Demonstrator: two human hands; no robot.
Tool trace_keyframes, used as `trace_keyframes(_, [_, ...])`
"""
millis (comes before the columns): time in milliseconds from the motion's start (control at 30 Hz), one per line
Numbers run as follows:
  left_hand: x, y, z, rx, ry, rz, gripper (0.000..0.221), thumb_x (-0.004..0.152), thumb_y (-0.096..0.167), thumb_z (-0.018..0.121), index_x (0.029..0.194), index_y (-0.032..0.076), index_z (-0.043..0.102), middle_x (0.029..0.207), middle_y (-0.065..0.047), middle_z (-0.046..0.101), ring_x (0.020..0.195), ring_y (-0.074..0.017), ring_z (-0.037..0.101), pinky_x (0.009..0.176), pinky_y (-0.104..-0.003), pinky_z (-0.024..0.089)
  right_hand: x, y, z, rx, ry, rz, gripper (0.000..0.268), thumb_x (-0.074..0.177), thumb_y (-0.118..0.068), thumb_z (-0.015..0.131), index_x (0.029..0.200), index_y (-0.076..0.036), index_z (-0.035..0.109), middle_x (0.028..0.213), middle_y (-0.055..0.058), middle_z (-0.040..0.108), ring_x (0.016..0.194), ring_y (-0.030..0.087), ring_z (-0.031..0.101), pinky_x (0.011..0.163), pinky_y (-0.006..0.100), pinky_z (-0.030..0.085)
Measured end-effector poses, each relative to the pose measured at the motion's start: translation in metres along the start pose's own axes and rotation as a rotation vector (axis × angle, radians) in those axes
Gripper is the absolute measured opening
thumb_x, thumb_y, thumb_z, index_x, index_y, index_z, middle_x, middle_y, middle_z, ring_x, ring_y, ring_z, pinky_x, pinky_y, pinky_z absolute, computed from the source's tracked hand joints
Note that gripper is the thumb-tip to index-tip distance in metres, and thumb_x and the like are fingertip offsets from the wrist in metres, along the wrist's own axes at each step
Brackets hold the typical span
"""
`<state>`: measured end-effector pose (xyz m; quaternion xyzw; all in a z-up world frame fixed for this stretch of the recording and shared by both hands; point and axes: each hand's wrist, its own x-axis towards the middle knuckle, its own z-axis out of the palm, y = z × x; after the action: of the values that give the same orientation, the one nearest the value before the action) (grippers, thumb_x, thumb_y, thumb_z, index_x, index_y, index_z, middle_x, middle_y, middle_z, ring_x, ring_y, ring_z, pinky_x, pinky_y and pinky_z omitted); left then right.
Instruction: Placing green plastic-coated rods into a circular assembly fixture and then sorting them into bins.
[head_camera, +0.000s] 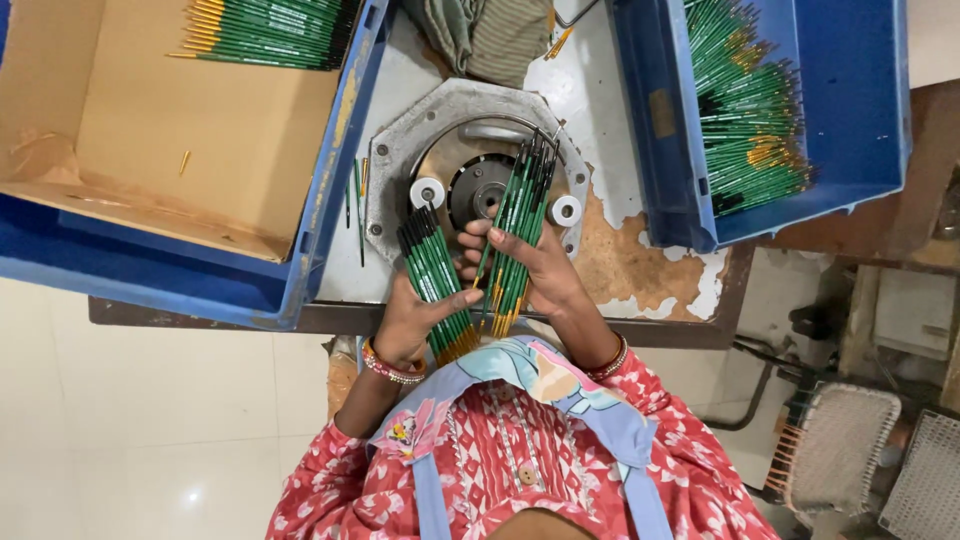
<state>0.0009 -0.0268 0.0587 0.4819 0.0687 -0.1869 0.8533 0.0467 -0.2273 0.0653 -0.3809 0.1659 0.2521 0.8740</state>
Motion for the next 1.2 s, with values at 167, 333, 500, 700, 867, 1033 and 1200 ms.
trace_keyframes(167, [-0.003,-0.005,-0.003,0.0,0.007,-0.011,0.04,0.083,0.001,0.085,0.118,-0.001,0.065,0.107,-0.006,0.074,0.097,-0.0134,0.071,0.088,-0.03,0.059,0.001,0.002,-0.004,-0.016,0.027,0.004,0.042,0.092,-0.009,0.076,0.127,-0.003,0.054,0.117,0.016,0.07,0.112,0.03,0.071,0.091,0.05,0.062])
trace_keyframes(333, [-0.004,-0.013,-0.007,0.017,0.016,-0.051,0.038,0.083,0.002,0.084,0.115,-0.001,0.064,0.105,-0.007,0.075,0.095,-0.0139,0.072,0.086,-0.031,0.061,0.004,0.007,-0.016,-0.067,0.053,0.006,0.036,0.093,-0.008,0.079,0.12,0.006,0.061,0.11,0.016,0.073,0.103,0.028,0.074,0.086,0.046,0.064])
trace_keyframes(500, [-0.005,-0.015,-0.006,-0.022,0.009,-0.064,0.036,0.084,0.002,0.083,0.115,-0.001,0.064,0.105,-0.008,0.075,0.096,-0.014,0.072,0.087,-0.031,0.061,0.005,0.007,-0.014,-0.123,0.088,-0.054,0.038,0.088,-0.008,0.081,0.119,0.0,0.06,0.104,0.013,0.073,0.096,0.025,0.075,0.081,0.04,0.064])
trace_keyframes(700, [-0.001,-0.001,0.001,-0.054,-0.014,-0.24,0.034,0.085,0.007,0.078,0.116,0.001,0.065,0.101,-0.006,0.074,0.083,-0.0163,0.072,0.074,-0.033,0.061,0.005,0.004,-0.013,-0.167,0.066,-0.135,0.034,0.09,-0.011,0.081,0.114,-0.002,0.06,0.096,0.01,0.072,0.077,0.016,0.069,0.069,0.033,0.059])
trace_keyframes(867, [-0.003,-0.026,-0.018,-0.072,0.062,-0.148,0.041,0.089,0.002,0.077,0.125,0.001,0.057,0.101,-0.009,0.072,0.082,-0.0188,0.068,0.074,-0.032,0.056,-0.026,0.038,-0.057,-0.259,-0.023,-0.044,0.025,0.099,-0.018,0.077,0.108,-0.002,0.06,0.083,0.006,0.065,0.069,0.014,0.064,0.061,0.03,0.052])
trace_keyframes(1033, [-0.002,-0.009,-0.013,-0.215,-0.001,-0.309,0.047,0.084,0.0,0.069,0.128,0.008,0.053,0.094,0.0,0.066,0.087,-0.0139,0.066,0.077,-0.03,0.054,-0.059,-0.029,-0.053,-0.378,0.026,0.096,0.029,0.096,-0.016,0.078,0.113,-0.006,0.057,0.081,0.001,0.061,0.069,0.012,0.061,0.058,0.029,0.048])
trace_keyframes(1200, [0.003,-0.028,-0.027,-0.462,-0.052,-0.312,0.014,0.102,0.011,0.066,0.111,0.005,0.057,0.072,0.005,0.043,0.066,-0.011,0.048,0.068,-0.031,0.045,-0.079,-0.163,-0.134,-1.472,0.28,-0.626,0.041,0.083,0.009,0.071,0.121,-0.006,0.068,0.105,0.01,0.079,0.097,0.016,0.077,0.082,0.029,0.059])
